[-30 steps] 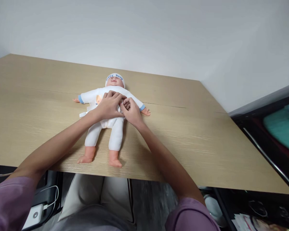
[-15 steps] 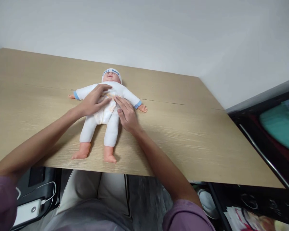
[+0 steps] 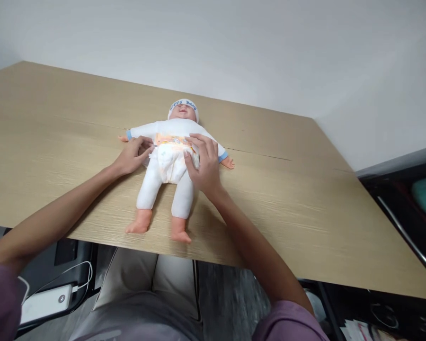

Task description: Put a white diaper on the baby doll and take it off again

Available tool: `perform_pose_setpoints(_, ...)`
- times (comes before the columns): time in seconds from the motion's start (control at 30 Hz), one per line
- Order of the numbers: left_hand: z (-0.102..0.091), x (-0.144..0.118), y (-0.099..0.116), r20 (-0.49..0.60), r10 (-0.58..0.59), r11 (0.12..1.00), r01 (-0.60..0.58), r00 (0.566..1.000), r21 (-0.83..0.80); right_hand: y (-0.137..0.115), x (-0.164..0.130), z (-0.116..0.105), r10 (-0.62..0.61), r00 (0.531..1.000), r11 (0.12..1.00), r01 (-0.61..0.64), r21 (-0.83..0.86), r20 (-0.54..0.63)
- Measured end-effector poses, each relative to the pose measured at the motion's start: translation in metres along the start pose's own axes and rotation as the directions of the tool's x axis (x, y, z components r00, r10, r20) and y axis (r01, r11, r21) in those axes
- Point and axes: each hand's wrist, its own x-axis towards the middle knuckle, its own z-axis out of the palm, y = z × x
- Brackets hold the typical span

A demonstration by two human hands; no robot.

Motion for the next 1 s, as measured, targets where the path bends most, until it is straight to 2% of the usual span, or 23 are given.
perform_pose_setpoints(0.1,-0.005,-0.006,0.0,0.006,0.01,0.974,-0.011,1.0,0.226,-0.019,0.028,0.007,-0.01,0.999,1.0,0.011,-0.011,0.051)
perform_pose_setpoints(0.2,-0.015,-0.013,0.0,0.047,-0.072,0.916,0.047,0.996,0.399,-0.035,0.054,0.02,-0.061,0.974,0.998,0.064,-0.008,0.217)
perform_pose_setpoints(0.3,-0.026,-0.015,0.003,0.139,-0.208,0.879,0.123,0.968,0.461,-0.041,0.069,0.036,-0.043,0.921,0.993,0.083,-0.089,0.388)
perform_pose_setpoints(0.4,-0.038,-0.011,0.004,0.253,-0.297,0.879,0.16,0.921,0.449,-0.04,0.073,0.048,0.034,0.877,0.981,0.063,-0.185,0.479)
perform_pose_setpoints(0.5,-0.05,-0.006,0.002,0.344,-0.328,0.925,0.224,0.88,0.307,-0.037,0.071,0.051,0.063,0.864,0.98,0.041,-0.194,0.5)
perform_pose_setpoints(0.6,-0.058,-0.001,0.003,0.321,-0.303,0.95,0.311,0.897,0.026,-0.037,0.068,0.051,0.081,0.865,0.979,0.024,-0.201,0.496)
perform_pose_setpoints(0.67,-0.056,0.003,0.008,0.266,-0.293,0.92,0.347,0.918,-0.182,-0.038,0.067,0.052,0.098,0.866,0.977,0.01,-0.213,0.49)
perform_pose_setpoints(0.73,-0.049,0.01,0.019,0.203,-0.284,0.882,0.338,0.937,-0.327,-0.038,0.067,0.054,0.105,0.867,0.977,0.0,-0.212,0.488)
perform_pose_setpoints(0.8,-0.037,0.019,0.032,0.155,-0.261,0.863,0.302,0.953,-0.406,-0.035,0.066,0.057,0.096,0.873,0.982,-0.006,-0.186,0.478)
perform_pose_setpoints(0.9,-0.017,0.035,0.048,0.16,-0.199,0.824,0.254,0.967,-0.506,-0.029,0.066,0.062,0.073,0.904,0.993,-0.028,-0.111,0.422)
perform_pose_setpoints(1.0,0.001,0.043,0.051,0.151,-0.153,0.772,0.214,0.977,-0.599,-0.02,0.065,0.066,0.096,0.93,0.995,-0.085,-0.045,0.356)
